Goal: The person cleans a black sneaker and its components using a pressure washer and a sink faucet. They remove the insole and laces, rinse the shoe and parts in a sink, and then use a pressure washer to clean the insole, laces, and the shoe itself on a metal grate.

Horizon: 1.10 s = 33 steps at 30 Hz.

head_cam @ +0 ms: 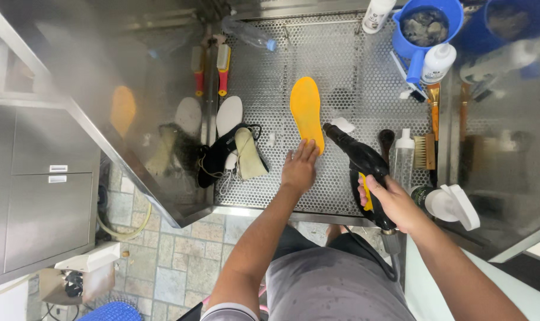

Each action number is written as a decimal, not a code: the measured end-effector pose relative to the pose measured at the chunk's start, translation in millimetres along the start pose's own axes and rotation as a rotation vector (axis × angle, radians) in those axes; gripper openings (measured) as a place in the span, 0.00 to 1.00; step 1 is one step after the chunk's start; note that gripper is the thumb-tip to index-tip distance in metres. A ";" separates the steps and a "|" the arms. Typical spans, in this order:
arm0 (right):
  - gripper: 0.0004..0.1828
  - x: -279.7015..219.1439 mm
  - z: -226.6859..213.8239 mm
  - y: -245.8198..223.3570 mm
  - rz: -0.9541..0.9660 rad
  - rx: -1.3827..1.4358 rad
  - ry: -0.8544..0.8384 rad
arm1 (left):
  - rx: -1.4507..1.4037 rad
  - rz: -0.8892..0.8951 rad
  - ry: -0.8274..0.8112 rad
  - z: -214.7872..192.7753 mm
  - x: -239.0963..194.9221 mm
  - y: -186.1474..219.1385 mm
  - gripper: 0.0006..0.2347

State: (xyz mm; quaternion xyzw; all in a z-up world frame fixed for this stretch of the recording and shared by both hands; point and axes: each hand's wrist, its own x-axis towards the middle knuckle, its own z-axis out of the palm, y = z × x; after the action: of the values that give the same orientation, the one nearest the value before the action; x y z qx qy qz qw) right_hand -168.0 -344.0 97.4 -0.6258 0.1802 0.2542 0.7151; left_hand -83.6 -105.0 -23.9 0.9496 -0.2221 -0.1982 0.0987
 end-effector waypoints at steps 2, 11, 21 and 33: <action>0.23 -7.8 4.6 1.5 -0.014 -0.019 -0.006 | 0.053 0.045 0.026 4.8 3.0 -0.5 0.28; 0.21 -35.2 47.8 3.7 0.022 0.035 0.155 | -0.007 0.087 -0.064 9.7 -4.9 4.2 0.32; 0.21 -44.0 82.0 -10.1 -0.008 -0.106 0.217 | 0.114 0.098 -0.135 -6.6 -8.5 2.6 0.32; 0.20 -44.3 81.6 -16.6 0.002 -0.030 0.240 | 0.168 0.081 -0.254 -36.2 -18.4 10.1 0.38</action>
State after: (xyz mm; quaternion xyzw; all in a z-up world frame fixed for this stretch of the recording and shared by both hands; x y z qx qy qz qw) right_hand -198.9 -271.1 148.7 -0.6620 0.2614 0.1807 0.6788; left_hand -87.4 -101.7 17.6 0.9119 -0.2868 -0.2935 -0.0019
